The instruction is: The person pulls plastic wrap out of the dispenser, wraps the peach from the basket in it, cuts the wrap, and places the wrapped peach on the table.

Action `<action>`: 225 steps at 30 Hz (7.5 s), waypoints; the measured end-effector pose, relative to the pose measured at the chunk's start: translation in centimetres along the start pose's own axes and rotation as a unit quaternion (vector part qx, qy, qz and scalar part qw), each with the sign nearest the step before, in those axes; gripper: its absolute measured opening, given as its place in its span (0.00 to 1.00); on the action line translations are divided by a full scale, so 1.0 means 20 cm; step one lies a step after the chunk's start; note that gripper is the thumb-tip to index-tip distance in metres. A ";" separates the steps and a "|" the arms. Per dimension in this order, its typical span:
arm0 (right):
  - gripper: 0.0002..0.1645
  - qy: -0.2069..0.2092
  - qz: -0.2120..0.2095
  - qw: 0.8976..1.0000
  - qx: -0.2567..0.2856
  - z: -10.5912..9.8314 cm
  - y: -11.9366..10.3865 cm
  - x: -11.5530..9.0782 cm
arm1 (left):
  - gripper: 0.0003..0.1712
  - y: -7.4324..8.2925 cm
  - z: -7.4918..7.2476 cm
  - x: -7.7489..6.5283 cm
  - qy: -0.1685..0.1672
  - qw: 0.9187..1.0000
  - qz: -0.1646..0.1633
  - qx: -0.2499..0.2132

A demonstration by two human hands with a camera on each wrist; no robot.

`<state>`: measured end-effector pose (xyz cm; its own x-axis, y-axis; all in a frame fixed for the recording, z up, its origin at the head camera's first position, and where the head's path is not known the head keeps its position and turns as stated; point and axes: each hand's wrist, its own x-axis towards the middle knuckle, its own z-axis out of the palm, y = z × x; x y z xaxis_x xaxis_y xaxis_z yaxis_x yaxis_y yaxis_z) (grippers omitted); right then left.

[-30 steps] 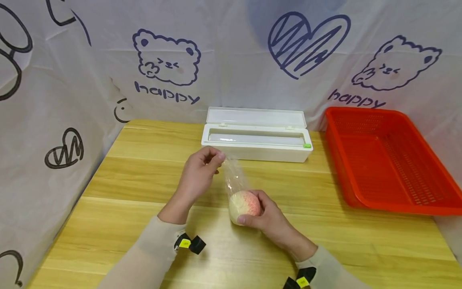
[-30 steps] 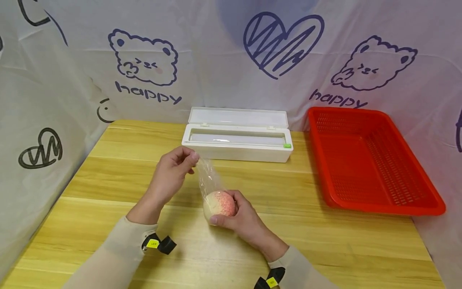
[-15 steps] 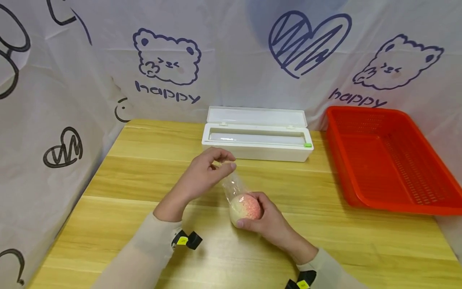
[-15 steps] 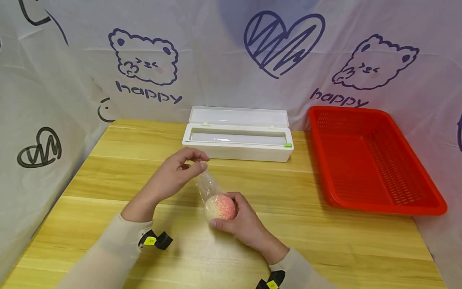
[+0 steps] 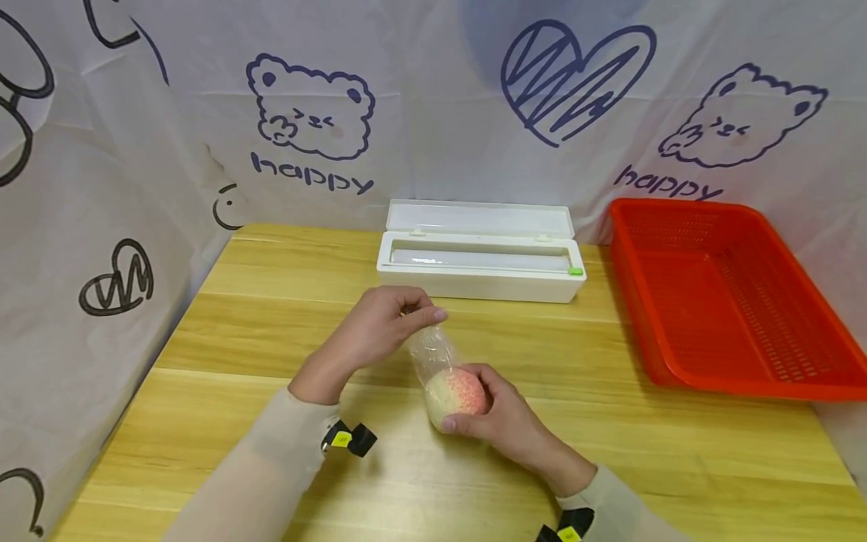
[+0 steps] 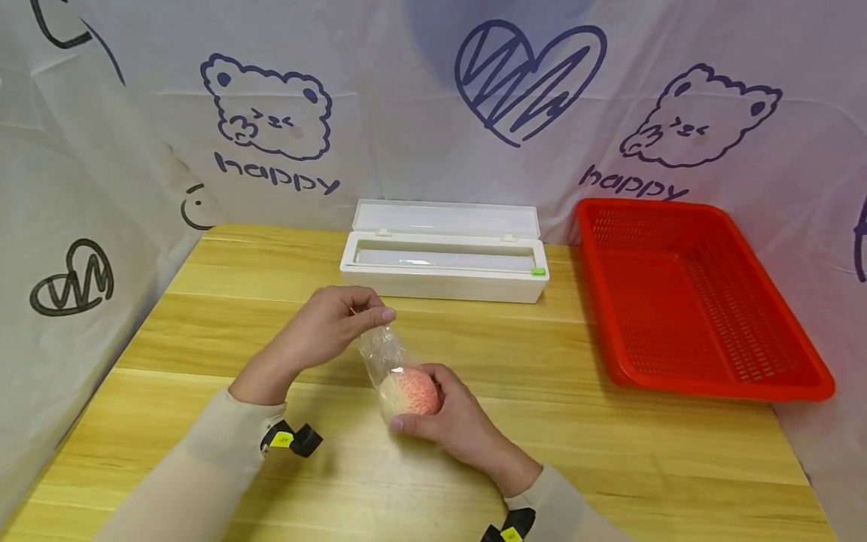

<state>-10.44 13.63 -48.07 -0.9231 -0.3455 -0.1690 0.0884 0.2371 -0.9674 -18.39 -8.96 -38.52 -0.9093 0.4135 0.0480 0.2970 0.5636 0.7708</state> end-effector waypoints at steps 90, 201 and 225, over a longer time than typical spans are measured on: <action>0.21 0.204 -0.035 0.970 0.130 0.10 -0.29 0.20 | 0.15 0.06 0.35 0.00 0.111 0.953 -0.153 -0.236; 0.27 0.074 -0.109 0.991 0.011 -0.08 -0.36 0.28 | 0.46 -0.01 0.32 -0.05 -0.057 0.830 -0.192 -0.520; 0.15 0.216 -0.034 0.933 0.286 0.06 -0.37 0.28 | 0.29 0.06 0.37 -0.02 0.069 0.889 -0.132 -0.433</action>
<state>-15.81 8.91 -42.12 -0.9876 0.0849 -0.1320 0.0962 -0.3372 -0.9365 -15.48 -3.14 -42.43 -0.9587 0.2237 -0.1759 -0.2138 -0.1584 0.9640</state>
